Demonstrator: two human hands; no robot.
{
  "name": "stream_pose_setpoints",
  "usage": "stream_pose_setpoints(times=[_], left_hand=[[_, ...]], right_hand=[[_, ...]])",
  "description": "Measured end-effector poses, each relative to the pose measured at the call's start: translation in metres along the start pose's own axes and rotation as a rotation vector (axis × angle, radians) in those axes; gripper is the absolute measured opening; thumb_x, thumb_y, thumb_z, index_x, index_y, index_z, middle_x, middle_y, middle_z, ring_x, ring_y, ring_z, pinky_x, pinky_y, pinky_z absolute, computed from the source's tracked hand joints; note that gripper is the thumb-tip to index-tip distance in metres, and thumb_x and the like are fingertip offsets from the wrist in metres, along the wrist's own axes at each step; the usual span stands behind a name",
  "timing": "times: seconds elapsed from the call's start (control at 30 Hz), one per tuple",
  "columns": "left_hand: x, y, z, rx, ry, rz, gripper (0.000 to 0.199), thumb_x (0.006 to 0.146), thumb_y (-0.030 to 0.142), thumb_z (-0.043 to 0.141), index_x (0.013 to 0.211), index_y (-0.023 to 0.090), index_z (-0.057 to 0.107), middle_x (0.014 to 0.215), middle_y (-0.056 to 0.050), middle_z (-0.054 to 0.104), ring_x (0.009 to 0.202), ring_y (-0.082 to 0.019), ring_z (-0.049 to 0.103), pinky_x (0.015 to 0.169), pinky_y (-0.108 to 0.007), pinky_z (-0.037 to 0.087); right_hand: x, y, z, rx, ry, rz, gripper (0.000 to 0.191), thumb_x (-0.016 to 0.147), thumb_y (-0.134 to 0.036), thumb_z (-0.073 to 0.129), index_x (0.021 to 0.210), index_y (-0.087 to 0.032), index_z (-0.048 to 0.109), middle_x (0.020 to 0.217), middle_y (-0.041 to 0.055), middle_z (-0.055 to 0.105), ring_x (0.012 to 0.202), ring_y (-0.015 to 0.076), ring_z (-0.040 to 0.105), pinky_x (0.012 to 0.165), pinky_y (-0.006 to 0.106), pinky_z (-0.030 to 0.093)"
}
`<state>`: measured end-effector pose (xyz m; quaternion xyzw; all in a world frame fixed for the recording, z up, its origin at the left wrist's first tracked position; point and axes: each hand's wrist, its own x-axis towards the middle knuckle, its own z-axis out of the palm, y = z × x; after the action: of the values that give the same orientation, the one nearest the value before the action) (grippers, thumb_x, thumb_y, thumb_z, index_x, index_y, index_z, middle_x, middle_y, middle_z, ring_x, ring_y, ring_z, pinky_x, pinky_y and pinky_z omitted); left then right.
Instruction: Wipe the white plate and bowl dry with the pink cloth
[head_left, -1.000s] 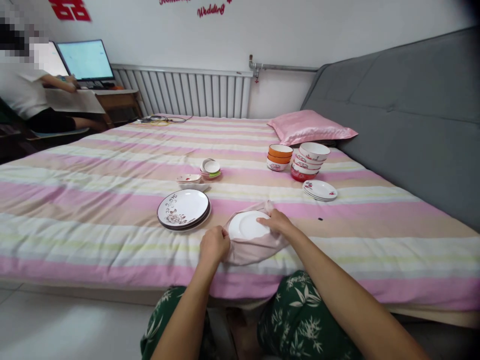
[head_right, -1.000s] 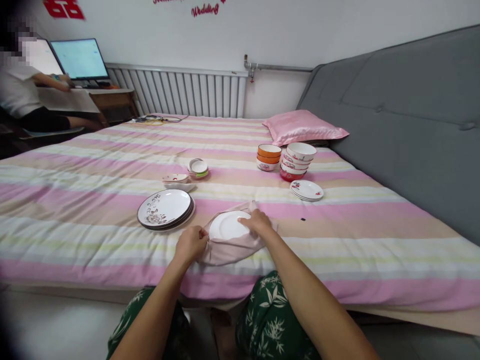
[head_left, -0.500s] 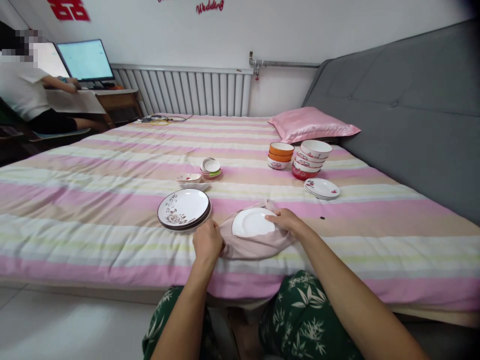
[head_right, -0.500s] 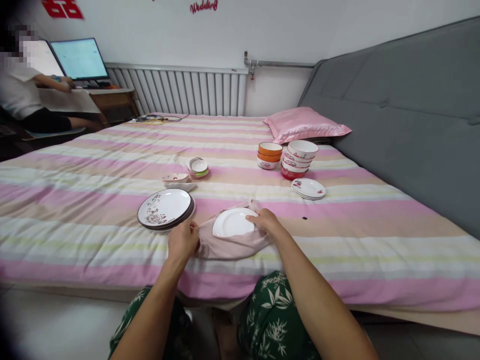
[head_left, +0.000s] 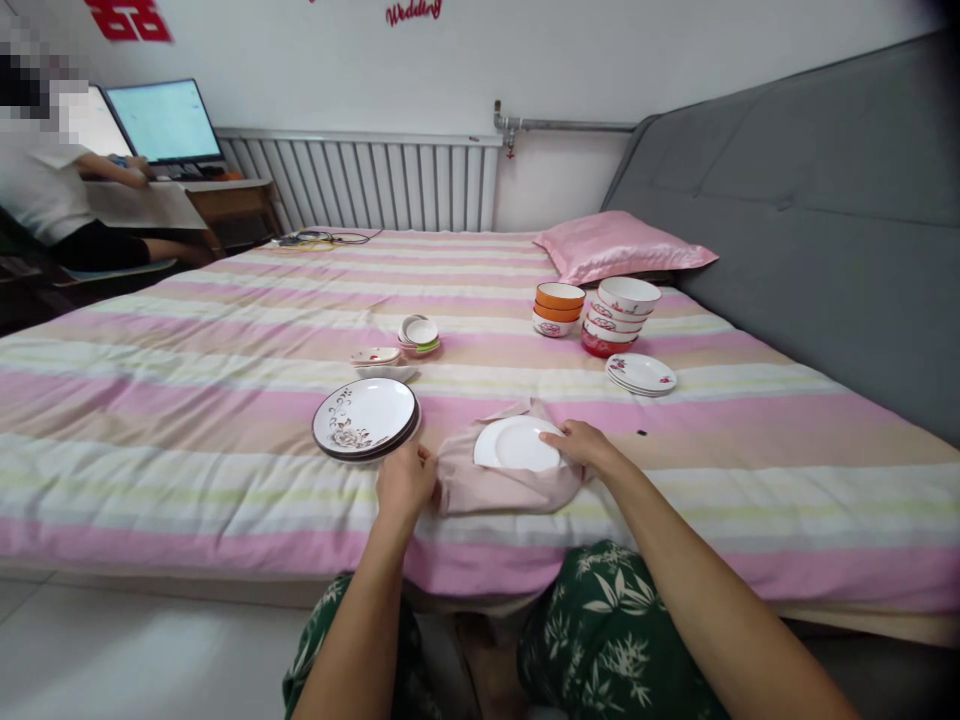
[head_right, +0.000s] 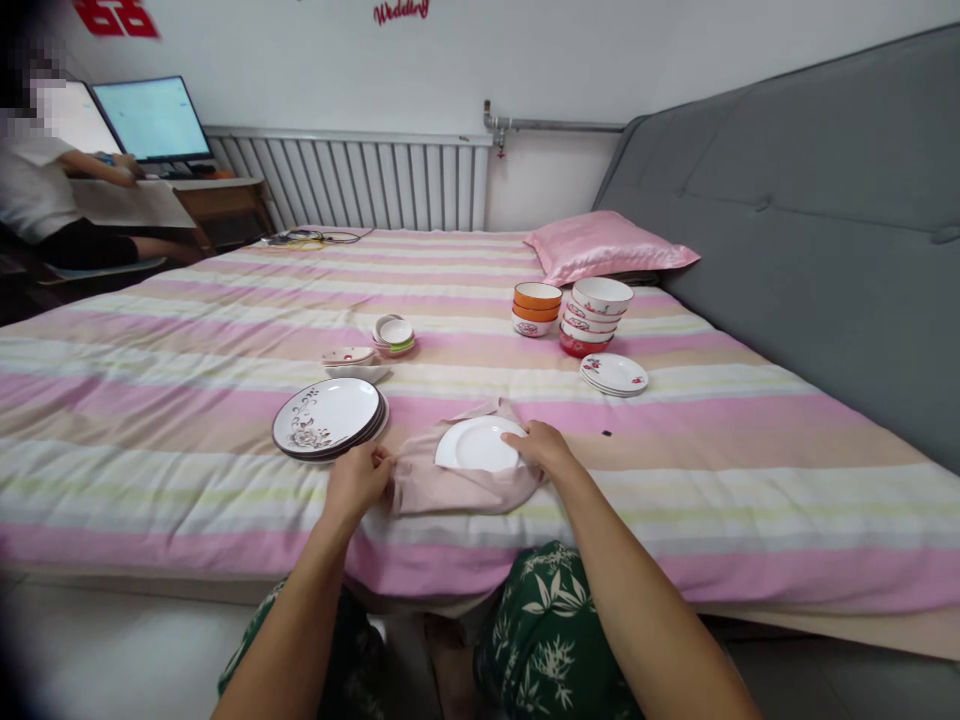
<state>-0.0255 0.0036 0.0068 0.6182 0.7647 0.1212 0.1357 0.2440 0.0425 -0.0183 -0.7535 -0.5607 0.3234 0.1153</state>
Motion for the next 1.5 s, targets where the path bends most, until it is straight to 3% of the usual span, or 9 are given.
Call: stream_pose_setpoints(times=[0.13,0.3,0.43,0.6,0.83,0.97,1.2,1.3,1.5], left_hand=[[-0.004,-0.002,-0.002,0.01,-0.082,-0.01,0.042,0.075,0.054,0.047,0.071,0.016,0.064,0.069,-0.012,0.068,0.075,-0.026,0.064,0.063,-0.029,0.04],[-0.014,-0.001,-0.004,-0.124,-0.511,0.123,0.061,0.069,0.071,0.042,0.04,0.017,0.051,0.041,-0.009,0.056,0.046,-0.019,0.057,0.051,-0.027,0.04],[-0.015,-0.001,-0.001,-0.377,-0.554,0.145,0.049,0.065,0.061,0.057,0.053,0.013,0.059,0.046,-0.004,0.057,0.046,-0.017,0.055,0.046,-0.025,0.037],[-0.016,0.012,0.007,-0.924,-0.548,0.183,0.043,0.067,0.048,0.064,0.087,0.01,0.066,0.081,-0.005,0.067,0.073,-0.018,0.06,0.061,-0.024,0.043],[-0.021,0.048,0.036,-1.255,-0.429,0.336,0.039,0.067,0.038,0.07,0.096,0.013,0.062,0.099,-0.009,0.064,0.093,-0.022,0.059,0.083,-0.031,0.044],[-0.022,0.055,0.051,-1.205,-0.436,0.517,0.049,0.071,0.033,0.068,0.114,0.015,0.055,0.113,-0.013,0.06,0.102,-0.023,0.057,0.091,-0.036,0.043],[-0.016,0.043,0.047,-0.97,0.035,0.596,0.028,0.073,0.022,0.061,0.1,0.016,0.061,0.105,-0.01,0.064,0.099,-0.022,0.058,0.088,-0.037,0.044],[-0.011,0.037,0.047,-0.909,0.122,0.52,0.024,0.073,0.015,0.054,0.096,0.015,0.062,0.1,-0.009,0.066,0.096,-0.02,0.06,0.086,-0.037,0.046],[-0.004,0.03,0.064,-0.82,0.13,0.447,0.029,0.068,0.006,0.048,0.092,0.015,0.062,0.096,-0.007,0.066,0.088,-0.019,0.062,0.08,-0.034,0.049]], right_hand=[[0.0,0.0,0.001,-0.02,-0.001,-0.003,0.045,0.075,-0.052,0.055,0.096,-0.014,0.062,0.085,0.0114,0.068,0.067,0.0198,0.063,0.048,0.023,0.041],[0.001,0.0,0.0,-0.047,-0.001,-0.013,0.047,0.076,-0.052,0.053,0.099,-0.013,0.061,0.091,0.0135,0.067,0.069,0.0213,0.063,0.048,0.024,0.041],[0.001,0.001,0.001,-0.072,0.008,-0.032,0.047,0.077,-0.051,0.051,0.1,-0.012,0.061,0.096,0.0137,0.067,0.07,0.0201,0.064,0.051,0.024,0.041],[0.0,0.0,0.001,-0.111,0.017,-0.067,0.045,0.078,-0.05,0.05,0.098,-0.011,0.062,0.092,0.0131,0.068,0.075,0.021,0.064,0.056,0.023,0.041],[0.001,-0.002,0.0,-0.15,0.03,-0.093,0.042,0.079,-0.048,0.051,0.096,-0.011,0.062,0.091,0.0125,0.068,0.083,0.0217,0.063,0.06,0.023,0.039],[-0.001,-0.003,0.0,-0.15,0.04,-0.1,0.041,0.079,-0.047,0.051,0.096,-0.012,0.063,0.094,0.0116,0.068,0.084,0.0212,0.062,0.062,0.023,0.039],[-0.011,-0.009,0.001,-0.173,0.199,-0.087,0.048,0.077,-0.043,0.053,0.109,-0.008,0.058,0.109,0.0217,0.059,0.101,0.0307,0.055,0.078,0.034,0.04],[-0.022,-0.015,-0.002,-0.161,0.263,-0.162,0.039,0.079,-0.027,0.049,0.114,-0.01,0.055,0.117,0.0203,0.054,0.11,0.0288,0.049,0.086,0.035,0.036],[-0.043,-0.026,0.004,-0.077,-0.064,-0.554,0.027,0.061,-0.008,0.053,0.082,-0.019,0.066,0.08,-0.0002,0.065,0.075,0.0144,0.057,0.065,0.02,0.038]])
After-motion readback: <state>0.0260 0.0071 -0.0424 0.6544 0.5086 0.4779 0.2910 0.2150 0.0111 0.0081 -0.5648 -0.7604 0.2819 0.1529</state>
